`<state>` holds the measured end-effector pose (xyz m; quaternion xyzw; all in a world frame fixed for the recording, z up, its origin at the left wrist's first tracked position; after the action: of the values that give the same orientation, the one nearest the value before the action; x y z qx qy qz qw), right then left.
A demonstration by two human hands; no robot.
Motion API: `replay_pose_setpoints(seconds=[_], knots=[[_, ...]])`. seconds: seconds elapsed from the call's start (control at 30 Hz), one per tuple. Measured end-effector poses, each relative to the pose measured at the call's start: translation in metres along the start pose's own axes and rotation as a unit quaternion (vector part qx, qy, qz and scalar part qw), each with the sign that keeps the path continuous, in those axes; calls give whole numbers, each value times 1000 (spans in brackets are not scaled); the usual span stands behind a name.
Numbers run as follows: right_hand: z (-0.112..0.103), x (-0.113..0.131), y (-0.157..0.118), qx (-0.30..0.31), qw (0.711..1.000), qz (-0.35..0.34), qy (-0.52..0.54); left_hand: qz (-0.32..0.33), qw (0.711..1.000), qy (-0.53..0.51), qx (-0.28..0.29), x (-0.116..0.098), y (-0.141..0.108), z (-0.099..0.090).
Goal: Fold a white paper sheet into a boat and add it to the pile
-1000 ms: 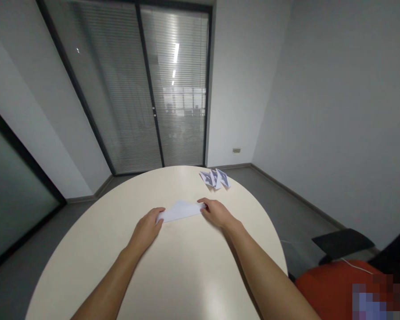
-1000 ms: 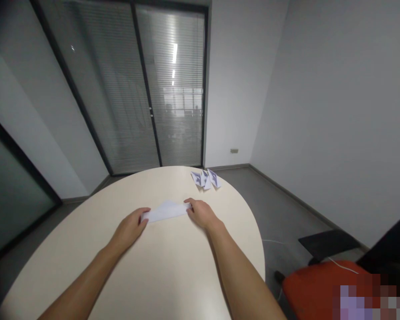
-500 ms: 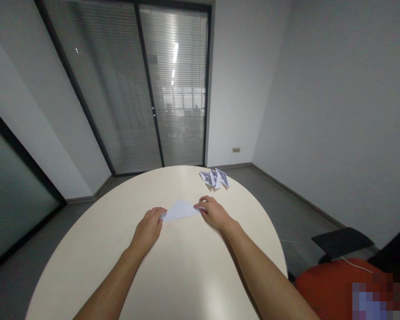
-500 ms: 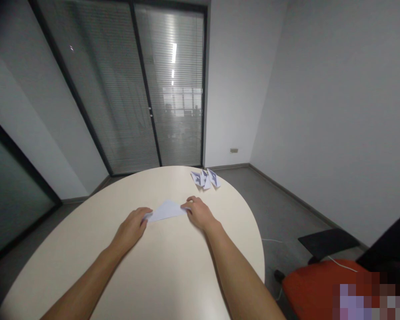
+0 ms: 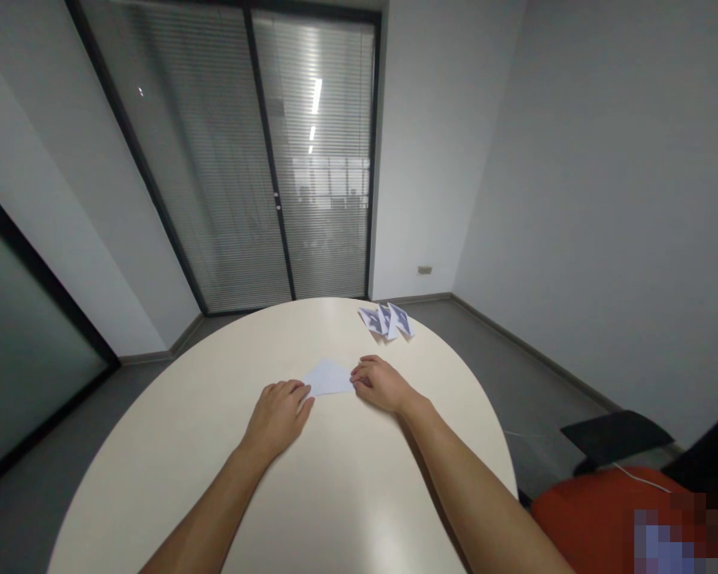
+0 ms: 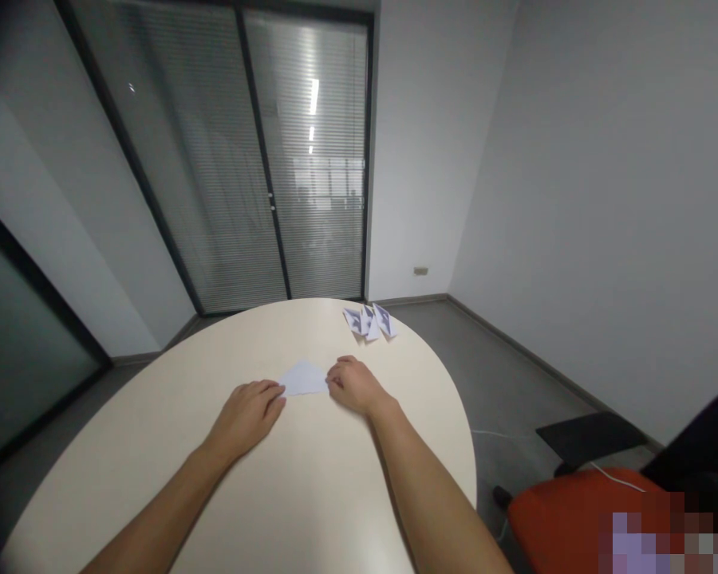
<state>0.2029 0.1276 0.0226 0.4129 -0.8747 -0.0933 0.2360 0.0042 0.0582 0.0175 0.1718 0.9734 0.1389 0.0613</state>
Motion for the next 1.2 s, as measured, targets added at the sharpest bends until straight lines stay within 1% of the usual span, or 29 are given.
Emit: replay_pose_setpoints(seconds=[0.1,0.2,0.3,0.37,0.5,0.67,0.8,1.0,1.2], knots=[[1,-1,0,3,1000,-3,30,-4,1000,8,1,-2,0,0],[6,-2,-1,11,996,-7,83,-13,1000,9,1,0,-1,4],[14,-1,-2,51,988,4,146,-20,1000,5,0,5,-1,8],[17,1,-2,70,984,6,166,-24,1000,0,1,6,-2,10],[14,0,-2,57,987,16,150,-32,999,-14,3,7,-2,11],[12,-12,-6,70,989,42,123,-32,999,-15,14,7,-2,12],[11,-18,-7,66,989,48,125,-28,999,-21,14,6,-2,13],[12,-15,-7,66,985,51,152,-8,997,-70,12,7,-3,19],[7,-9,-7,22,992,38,119,28,991,-124,32,1,-6,23]])
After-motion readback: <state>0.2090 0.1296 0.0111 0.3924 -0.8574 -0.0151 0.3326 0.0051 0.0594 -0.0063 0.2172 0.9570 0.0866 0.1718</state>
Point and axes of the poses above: each hand's wrist, its own y-axis towards the middle knuckle, its own z-axis out of the palm, x = y × z, the point moved 6 cm from there along y, towards the middle knuckle, and after that the axes turned 3 degrees about z, right-handed, at the moved point
